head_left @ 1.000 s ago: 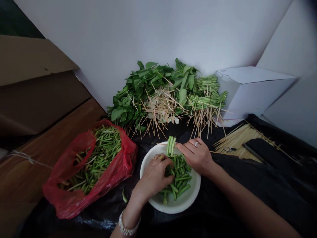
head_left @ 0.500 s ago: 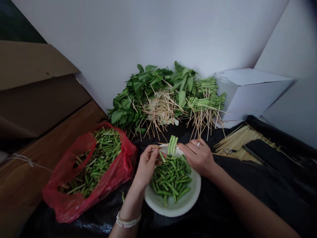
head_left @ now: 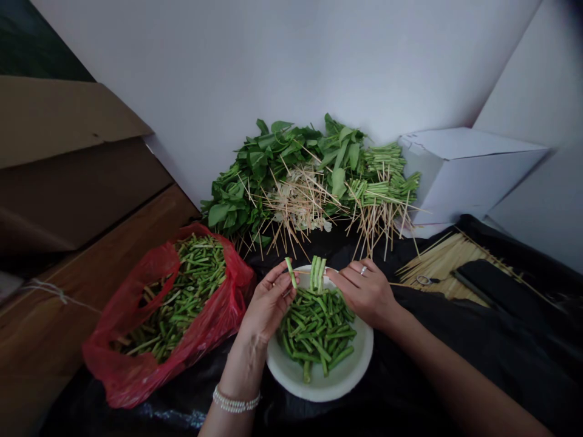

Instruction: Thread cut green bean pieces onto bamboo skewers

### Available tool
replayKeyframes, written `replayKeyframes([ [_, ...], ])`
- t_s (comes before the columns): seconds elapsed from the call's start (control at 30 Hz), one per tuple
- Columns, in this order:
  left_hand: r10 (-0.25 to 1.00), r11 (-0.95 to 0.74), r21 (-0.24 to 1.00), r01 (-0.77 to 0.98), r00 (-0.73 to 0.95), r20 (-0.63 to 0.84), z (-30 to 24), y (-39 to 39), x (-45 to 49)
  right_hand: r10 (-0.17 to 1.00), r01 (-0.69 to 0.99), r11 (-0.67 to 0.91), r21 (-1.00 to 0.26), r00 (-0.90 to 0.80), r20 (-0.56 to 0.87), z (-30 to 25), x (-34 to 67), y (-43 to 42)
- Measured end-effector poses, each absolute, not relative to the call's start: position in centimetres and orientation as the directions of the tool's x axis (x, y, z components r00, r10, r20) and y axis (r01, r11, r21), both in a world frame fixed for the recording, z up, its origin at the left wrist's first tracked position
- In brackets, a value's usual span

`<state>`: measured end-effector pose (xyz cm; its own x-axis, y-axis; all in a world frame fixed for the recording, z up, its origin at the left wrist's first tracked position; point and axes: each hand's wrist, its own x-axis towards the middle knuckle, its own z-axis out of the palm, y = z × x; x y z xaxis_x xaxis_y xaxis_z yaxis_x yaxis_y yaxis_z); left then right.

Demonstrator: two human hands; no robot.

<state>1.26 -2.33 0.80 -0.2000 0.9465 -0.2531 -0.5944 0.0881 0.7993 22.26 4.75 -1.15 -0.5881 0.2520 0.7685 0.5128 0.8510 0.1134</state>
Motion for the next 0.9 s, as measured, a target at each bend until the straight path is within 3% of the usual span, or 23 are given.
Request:
replayKeyframes([
  [0.5, 0.926, 0.007, 0.838, -0.546, -0.314, -0.212, 0.52, -2.12, 1.19, 0.259, 0.514, 0.846, 0.139, -0.626, 0.735, -1.27, 22.25, 4.62],
  [0.9, 0.916, 0.064, 0.876, -0.479, -0.321, -0.242, 0.34, -2.1, 1.64, 0.27, 0.509, 0.854, 0.104, -0.605, 0.749, -1.48, 21.99, 4.39],
])
